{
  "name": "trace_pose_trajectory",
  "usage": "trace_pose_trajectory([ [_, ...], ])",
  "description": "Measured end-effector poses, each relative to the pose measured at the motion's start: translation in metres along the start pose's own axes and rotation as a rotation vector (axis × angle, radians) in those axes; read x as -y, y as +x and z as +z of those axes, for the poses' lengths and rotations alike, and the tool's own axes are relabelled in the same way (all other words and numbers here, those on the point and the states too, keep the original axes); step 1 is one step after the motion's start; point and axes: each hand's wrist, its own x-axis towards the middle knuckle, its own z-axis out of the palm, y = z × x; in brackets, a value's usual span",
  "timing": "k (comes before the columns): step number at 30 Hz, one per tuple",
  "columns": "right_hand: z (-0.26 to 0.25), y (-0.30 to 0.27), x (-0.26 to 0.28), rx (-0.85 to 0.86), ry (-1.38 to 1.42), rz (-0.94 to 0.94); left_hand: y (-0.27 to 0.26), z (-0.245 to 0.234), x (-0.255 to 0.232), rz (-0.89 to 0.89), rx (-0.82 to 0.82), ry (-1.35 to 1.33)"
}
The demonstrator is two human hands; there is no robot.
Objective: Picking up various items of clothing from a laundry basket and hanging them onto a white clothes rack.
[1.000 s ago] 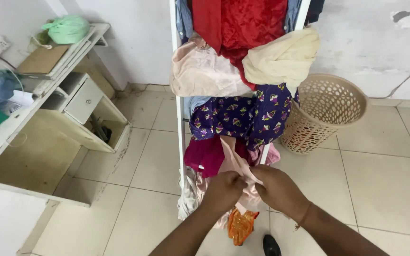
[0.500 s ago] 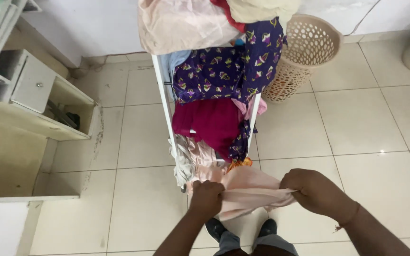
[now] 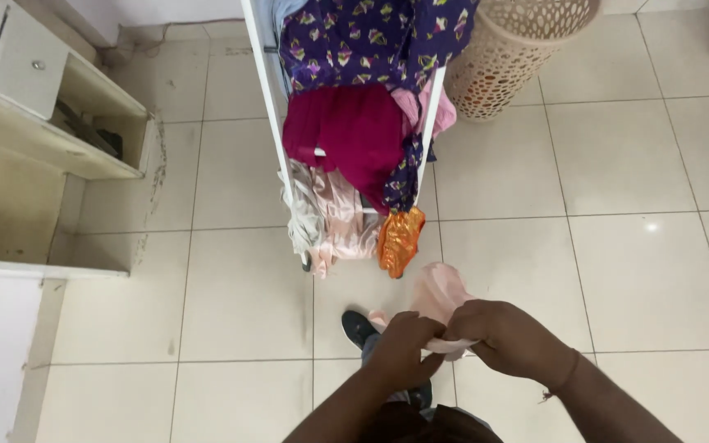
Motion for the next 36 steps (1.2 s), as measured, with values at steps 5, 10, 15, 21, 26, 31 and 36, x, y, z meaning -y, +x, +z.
trace_pose_trajectory([
  [5, 0.004, -0.052, 0.007, -0.124, -0.022, -0.001, -0.047, 0.023, 0.009, -0.181, -0.026, -0.054],
  [10, 0.005, -0.092, 0.011, -0.359, -0.037, 0.096, -0.101, 0.019, 0.029, -0.16, -0.29, 0.166],
  [15, 0.007, -0.11, -0.001, -0.53, -0.251, 0.179, -0.154, -0.016, 0.036, -0.431, -0.207, 0.552],
  [21, 0.039, -0.092, -0.022, -0.599, -0.486, 0.228, -0.196, -0.048, 0.033, -0.664, -0.301, 0.498],
  [26, 0.086, -0.057, -0.053, -0.352, -0.898, 0.705, -0.207, -0.074, 0.039, -0.685, -0.243, 0.477],
  [31, 0.154, -0.029, -0.146, -0.06, -0.264, 1.085, -0.235, -0.082, 0.114, -0.906, -0.214, 0.437],
  [36, 0.227, 0.032, -0.146, -0.234, 0.46, 1.096, -0.252, -0.071, 0.202, -1.232, -0.35, -0.076],
])
